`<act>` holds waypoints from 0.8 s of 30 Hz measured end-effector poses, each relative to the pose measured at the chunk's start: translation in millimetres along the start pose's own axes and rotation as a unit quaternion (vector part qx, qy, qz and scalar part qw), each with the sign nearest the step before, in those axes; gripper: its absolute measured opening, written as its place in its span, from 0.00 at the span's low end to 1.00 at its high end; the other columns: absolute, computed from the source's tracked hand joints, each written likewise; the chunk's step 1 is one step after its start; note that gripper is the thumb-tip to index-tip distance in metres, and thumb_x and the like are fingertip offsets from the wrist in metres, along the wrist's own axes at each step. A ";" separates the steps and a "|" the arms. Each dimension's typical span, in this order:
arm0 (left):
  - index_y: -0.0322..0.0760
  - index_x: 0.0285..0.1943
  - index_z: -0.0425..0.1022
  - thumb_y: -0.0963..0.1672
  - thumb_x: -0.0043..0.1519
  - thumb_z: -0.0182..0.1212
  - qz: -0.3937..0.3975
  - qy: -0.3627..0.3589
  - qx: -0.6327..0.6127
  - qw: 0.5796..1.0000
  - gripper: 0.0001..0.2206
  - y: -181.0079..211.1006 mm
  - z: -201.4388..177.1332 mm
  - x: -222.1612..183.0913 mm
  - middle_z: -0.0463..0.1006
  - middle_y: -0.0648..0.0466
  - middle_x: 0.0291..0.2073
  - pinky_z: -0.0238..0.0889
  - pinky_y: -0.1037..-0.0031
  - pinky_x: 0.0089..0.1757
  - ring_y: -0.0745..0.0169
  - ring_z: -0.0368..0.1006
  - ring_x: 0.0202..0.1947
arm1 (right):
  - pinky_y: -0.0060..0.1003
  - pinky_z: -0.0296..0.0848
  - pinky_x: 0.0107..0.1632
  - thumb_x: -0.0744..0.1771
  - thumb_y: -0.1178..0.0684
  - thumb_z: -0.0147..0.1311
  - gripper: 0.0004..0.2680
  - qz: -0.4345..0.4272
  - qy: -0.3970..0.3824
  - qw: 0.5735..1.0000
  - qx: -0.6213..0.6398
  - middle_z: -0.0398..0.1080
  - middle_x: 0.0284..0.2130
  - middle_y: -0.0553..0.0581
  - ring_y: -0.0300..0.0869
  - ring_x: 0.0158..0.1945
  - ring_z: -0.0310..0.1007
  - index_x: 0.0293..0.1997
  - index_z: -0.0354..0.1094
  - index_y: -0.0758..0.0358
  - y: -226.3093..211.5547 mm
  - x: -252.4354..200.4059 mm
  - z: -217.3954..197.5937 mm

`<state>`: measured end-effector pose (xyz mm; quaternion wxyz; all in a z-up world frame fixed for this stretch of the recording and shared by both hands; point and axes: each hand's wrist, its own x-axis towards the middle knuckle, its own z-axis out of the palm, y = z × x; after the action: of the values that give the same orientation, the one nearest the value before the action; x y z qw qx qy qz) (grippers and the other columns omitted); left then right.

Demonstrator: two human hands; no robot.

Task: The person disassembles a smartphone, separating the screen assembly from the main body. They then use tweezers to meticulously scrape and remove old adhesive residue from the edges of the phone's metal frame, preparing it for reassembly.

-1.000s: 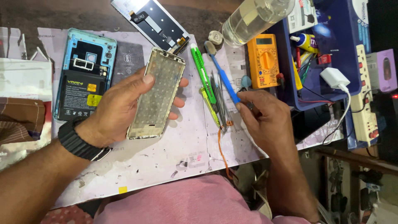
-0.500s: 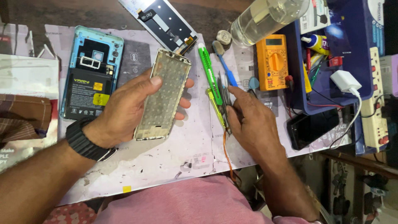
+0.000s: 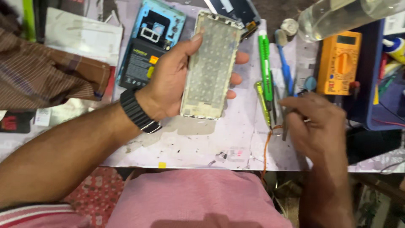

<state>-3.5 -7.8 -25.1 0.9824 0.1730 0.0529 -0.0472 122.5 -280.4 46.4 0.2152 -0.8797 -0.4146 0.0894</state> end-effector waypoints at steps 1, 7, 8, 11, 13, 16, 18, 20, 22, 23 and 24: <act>0.35 0.76 0.60 0.53 0.74 0.36 0.009 -0.008 0.003 1.000 0.27 0.0 -1.3 -1.6 0.70 0.37 0.67 0.76 0.53 0.55 0.49 0.76 0.56 | 0.35 0.71 0.37 0.64 0.65 0.53 0.10 -0.007 0.013 1.000 0.027 0.72 0.30 0.59 0.44 0.33 0.74 0.47 0.77 0.64 1.0 -1.0 -1.2; 0.33 0.78 0.60 0.54 0.74 0.33 0.007 -0.027 -0.012 1.000 0.29 -0.4 -5.1 -2.1 0.70 0.36 0.69 0.74 0.54 0.56 0.50 0.76 0.56 | 0.35 0.75 0.40 0.61 0.66 0.57 0.12 -0.080 0.044 0.995 0.034 0.76 0.35 0.63 0.44 0.36 0.78 0.47 0.74 0.67 -9.5 7.0 -5.1; 0.32 0.77 0.59 0.53 0.74 0.33 0.006 -0.030 -0.017 0.999 0.29 -0.3 -4.3 -1.9 0.70 0.36 0.69 0.74 0.54 0.56 0.50 0.76 0.56 | 0.37 0.76 0.41 0.60 0.67 0.58 0.12 -0.097 0.054 0.994 0.018 0.76 0.37 0.66 0.47 0.37 0.79 0.46 0.74 0.68 -13.5 9.6 -4.0; 0.31 0.77 0.59 0.54 0.74 0.33 0.003 -0.028 -0.003 1.000 0.29 0.7 0.8 -2.3 0.70 0.37 0.69 0.74 0.56 0.55 0.51 0.76 0.55 | 0.39 0.77 0.40 0.63 0.68 0.64 0.10 -0.185 0.096 0.976 -0.059 0.76 0.36 0.66 0.50 0.38 0.79 0.46 0.73 0.69 -21.2 12.6 -5.1; 0.32 0.77 0.59 0.54 0.74 0.33 0.004 -0.022 0.014 1.000 0.29 0.5 3.6 -2.3 0.70 0.38 0.69 0.74 0.56 0.55 0.51 0.76 0.54 | 0.39 0.76 0.39 0.63 0.67 0.67 0.10 -0.233 0.117 0.964 -0.047 0.75 0.33 0.63 0.50 0.37 0.79 0.45 0.72 0.68 -17.3 15.3 -7.1; 0.33 0.77 0.59 0.53 0.74 0.35 0.008 -0.013 0.036 0.999 0.28 0.3 5.5 -1.7 0.70 0.38 0.67 0.75 0.55 0.52 0.51 0.75 0.54 | 0.41 0.77 0.40 0.66 0.64 0.70 0.09 -0.263 0.163 0.949 -0.058 0.73 0.32 0.61 0.52 0.38 0.78 0.46 0.72 0.67 -4.8 10.3 -6.7; 0.32 0.76 0.59 0.53 0.74 0.35 0.010 -0.006 0.049 0.999 0.28 1.0 5.6 -1.3 0.71 0.38 0.65 0.75 0.55 0.51 0.51 0.75 0.53 | 0.41 0.78 0.41 0.70 0.62 0.67 0.06 -0.265 0.195 0.943 -0.050 0.73 0.34 0.62 0.53 0.39 0.78 0.47 0.71 0.67 5.1 4.7 -4.4; 0.32 0.76 0.60 0.52 0.73 0.36 -0.007 0.003 0.043 0.999 0.27 1.5 5.8 -1.0 0.71 0.39 0.65 0.76 0.55 0.50 0.52 0.76 0.52 | 0.39 0.77 0.40 0.73 0.60 0.60 0.04 -0.257 0.220 0.941 0.007 0.73 0.34 0.63 0.50 0.39 0.78 0.48 0.69 0.67 11.8 0.7 0.1; 0.32 0.75 0.60 0.51 0.72 0.37 -0.021 0.014 0.040 0.999 0.26 3.2 6.7 0.1 0.72 0.40 0.65 0.77 0.56 0.48 0.52 0.76 0.52 | 0.36 0.76 0.35 0.72 0.55 0.58 0.06 -0.242 0.242 0.933 0.111 0.72 0.31 0.60 0.45 0.35 0.77 0.44 0.66 0.67 12.4 1.1 6.4; 0.32 0.74 0.60 0.50 0.71 0.38 -0.027 0.021 0.040 0.999 0.26 5.0 7.3 0.9 0.72 0.41 0.64 0.77 0.56 0.47 0.52 0.76 0.51 | 0.35 0.75 0.31 0.70 0.52 0.57 0.09 -0.230 0.250 0.924 0.176 0.71 0.29 0.59 0.42 0.32 0.76 0.41 0.65 0.68 10.1 2.7 10.1; 0.32 0.74 0.60 0.50 0.70 0.39 -0.034 0.029 0.041 0.998 0.25 6.8 8.0 1.1 0.73 0.41 0.64 0.78 0.57 0.46 0.52 0.76 0.51 | 0.35 0.76 0.32 0.69 0.48 0.57 0.10 -0.234 0.252 0.905 0.250 0.70 0.32 0.58 0.40 0.33 0.75 0.42 0.67 0.67 6.2 4.9 15.9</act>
<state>-0.9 -4.2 -15.5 0.9704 0.2122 0.0856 -0.0777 124.6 -275.3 29.5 0.5398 -0.6681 -0.5046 -0.0877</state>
